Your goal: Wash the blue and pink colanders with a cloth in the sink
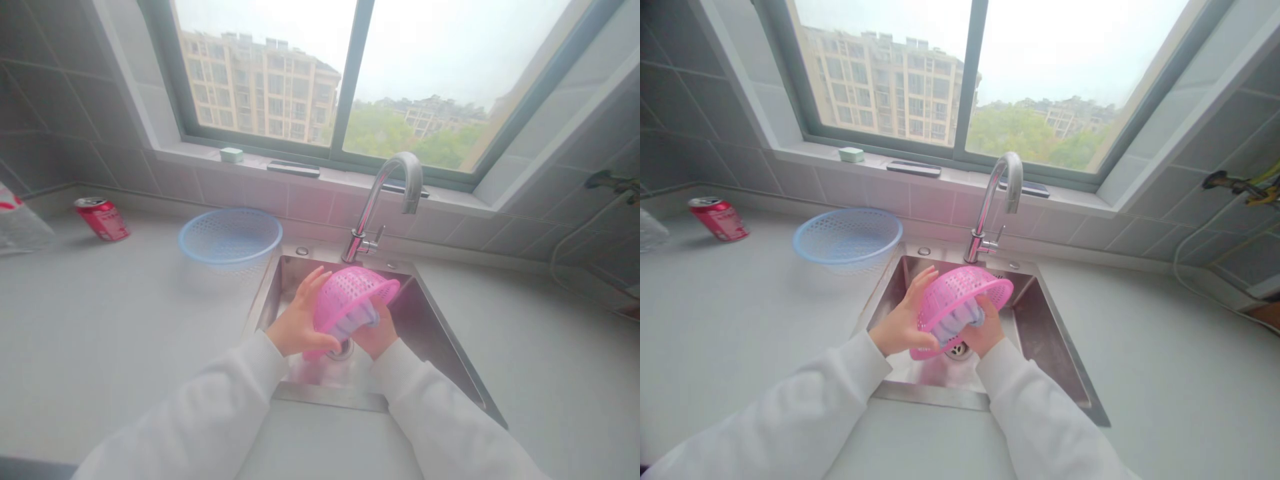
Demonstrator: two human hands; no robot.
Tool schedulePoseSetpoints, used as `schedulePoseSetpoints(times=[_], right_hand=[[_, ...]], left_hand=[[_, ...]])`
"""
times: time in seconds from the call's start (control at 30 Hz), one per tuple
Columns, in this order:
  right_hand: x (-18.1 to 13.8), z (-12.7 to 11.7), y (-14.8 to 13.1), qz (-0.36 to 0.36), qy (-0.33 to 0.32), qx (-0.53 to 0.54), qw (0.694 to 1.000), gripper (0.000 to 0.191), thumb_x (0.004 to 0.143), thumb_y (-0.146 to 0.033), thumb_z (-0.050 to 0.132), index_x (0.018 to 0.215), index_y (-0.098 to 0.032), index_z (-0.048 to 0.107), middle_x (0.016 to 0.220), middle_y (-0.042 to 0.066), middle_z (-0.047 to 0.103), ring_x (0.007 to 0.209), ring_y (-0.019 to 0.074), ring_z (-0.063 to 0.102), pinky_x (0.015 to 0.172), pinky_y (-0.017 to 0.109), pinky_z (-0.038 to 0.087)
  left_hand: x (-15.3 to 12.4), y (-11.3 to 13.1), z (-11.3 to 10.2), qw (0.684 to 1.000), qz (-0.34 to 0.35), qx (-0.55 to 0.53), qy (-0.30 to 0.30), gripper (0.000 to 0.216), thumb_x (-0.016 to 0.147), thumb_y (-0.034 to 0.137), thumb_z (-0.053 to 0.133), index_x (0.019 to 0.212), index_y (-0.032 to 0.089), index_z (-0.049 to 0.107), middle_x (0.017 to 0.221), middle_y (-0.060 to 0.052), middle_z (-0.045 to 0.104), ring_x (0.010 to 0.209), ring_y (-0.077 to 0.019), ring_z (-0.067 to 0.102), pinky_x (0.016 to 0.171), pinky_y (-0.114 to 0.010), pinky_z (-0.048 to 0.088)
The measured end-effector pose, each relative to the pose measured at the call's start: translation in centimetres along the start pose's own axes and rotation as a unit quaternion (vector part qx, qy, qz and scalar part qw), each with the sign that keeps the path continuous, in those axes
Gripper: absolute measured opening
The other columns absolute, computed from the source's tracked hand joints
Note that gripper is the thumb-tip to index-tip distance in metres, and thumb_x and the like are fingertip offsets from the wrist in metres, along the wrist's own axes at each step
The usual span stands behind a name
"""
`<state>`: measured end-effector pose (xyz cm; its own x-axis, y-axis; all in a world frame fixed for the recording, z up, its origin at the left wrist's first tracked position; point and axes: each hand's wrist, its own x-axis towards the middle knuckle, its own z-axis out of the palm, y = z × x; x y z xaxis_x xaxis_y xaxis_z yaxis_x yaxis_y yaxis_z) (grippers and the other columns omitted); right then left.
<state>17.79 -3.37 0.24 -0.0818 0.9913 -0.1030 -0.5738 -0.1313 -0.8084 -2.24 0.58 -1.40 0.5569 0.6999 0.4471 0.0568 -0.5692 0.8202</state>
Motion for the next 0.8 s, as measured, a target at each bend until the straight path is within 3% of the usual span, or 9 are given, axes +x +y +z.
schedulePoseSetpoints(times=[0.07,0.17,0.3,0.37,0.47,0.53,0.6,0.73,0.8], right_hand=[[0.1,-0.5,-0.3,-0.022,0.024,0.028,0.999,0.040,0.073,-0.059,0.075,0.100,-0.029,0.077,0.103,0.004,0.081,0.103,0.0323,0.073,0.098,0.054,0.057],[0.2,-0.2,-0.1,-0.029,0.015,0.001,0.999,0.039,0.072,-0.055,0.078,0.102,-0.029,0.073,0.098,0.003,0.078,0.096,0.0287,0.072,0.092,0.048,0.058],[-0.1,1.0,0.5,-0.029,-0.039,-0.210,0.977,0.038,0.070,-0.035,0.081,0.105,-0.027,0.068,0.090,0.001,0.071,0.081,0.0233,0.067,0.079,0.039,0.054],[-0.2,1.4,0.8,-0.035,-0.063,-0.385,0.920,0.031,0.067,-0.020,0.075,0.097,-0.025,0.068,0.089,0.001,0.068,0.081,0.0215,0.063,0.077,0.036,0.050],[-0.1,1.3,1.1,-0.053,-0.107,-0.584,0.803,0.029,0.063,-0.007,0.065,0.087,-0.023,0.070,0.100,0.003,0.067,0.089,0.0214,0.061,0.081,0.036,0.048],[0.1,1.0,1.3,-0.059,-0.116,-0.623,0.771,0.028,0.062,-0.004,0.063,0.082,-0.023,0.070,0.100,0.004,0.067,0.089,0.0214,0.060,0.080,0.035,0.046],[0.4,0.7,1.4,-0.054,-0.099,-0.583,0.804,0.027,0.062,-0.006,0.065,0.083,-0.023,0.068,0.090,0.002,0.066,0.083,0.0206,0.059,0.076,0.034,0.046],[0.7,0.9,1.0,-0.128,0.016,-0.278,0.952,0.027,0.071,-0.024,0.077,0.093,-0.027,0.061,0.081,-0.003,0.062,0.073,0.0182,0.058,0.068,0.032,0.048],[0.8,1.2,0.5,-0.184,0.081,-0.144,0.969,0.034,0.076,-0.033,0.080,0.102,-0.030,0.058,0.089,-0.002,0.063,0.076,0.0181,0.061,0.070,0.033,0.051]], left_hand=[[0.0,0.1,0.6,0.998,-0.054,-0.013,-0.022,0.139,0.056,0.070,0.092,0.167,0.033,0.016,0.176,-0.017,0.002,0.163,-0.0470,0.005,0.129,-0.070,0.010],[0.3,0.2,1.8,0.992,-0.094,-0.073,-0.029,0.132,0.060,0.058,0.095,0.166,0.033,0.020,0.175,-0.016,0.012,0.161,-0.0450,0.015,0.130,-0.067,0.015],[0.8,0.3,2.6,0.961,-0.093,-0.257,0.039,0.103,0.074,0.054,0.086,0.160,0.030,0.035,0.167,-0.014,0.033,0.154,-0.0402,0.035,0.128,-0.059,0.028],[1.1,0.5,2.2,0.928,-0.113,-0.344,0.083,0.095,0.078,0.049,0.082,0.158,0.029,0.037,0.160,-0.014,0.044,0.146,-0.0373,0.048,0.123,-0.056,0.035],[1.4,0.6,1.3,0.903,-0.135,-0.382,0.144,0.089,0.076,0.038,0.084,0.154,0.028,0.042,0.150,-0.012,0.056,0.136,-0.0337,0.057,0.119,-0.053,0.041],[1.5,0.4,1.2,0.909,-0.124,-0.361,0.171,0.085,0.074,0.035,0.085,0.150,0.027,0.048,0.150,-0.011,0.056,0.138,-0.0335,0.056,0.120,-0.051,0.040],[1.4,0.1,1.5,0.923,-0.105,-0.326,0.173,0.082,0.072,0.034,0.085,0.147,0.026,0.054,0.154,-0.011,0.054,0.143,-0.0349,0.051,0.122,-0.051,0.037],[1.3,-0.4,2.5,0.938,-0.094,-0.315,0.108,0.084,0.069,0.038,0.087,0.147,0.028,0.057,0.160,-0.011,0.050,0.149,-0.0389,0.044,0.124,-0.054,0.034],[1.3,-0.5,3.0,0.934,-0.095,-0.336,0.073,0.090,0.068,0.041,0.089,0.151,0.029,0.055,0.163,-0.011,0.048,0.150,-0.0405,0.043,0.123,-0.055,0.036]])
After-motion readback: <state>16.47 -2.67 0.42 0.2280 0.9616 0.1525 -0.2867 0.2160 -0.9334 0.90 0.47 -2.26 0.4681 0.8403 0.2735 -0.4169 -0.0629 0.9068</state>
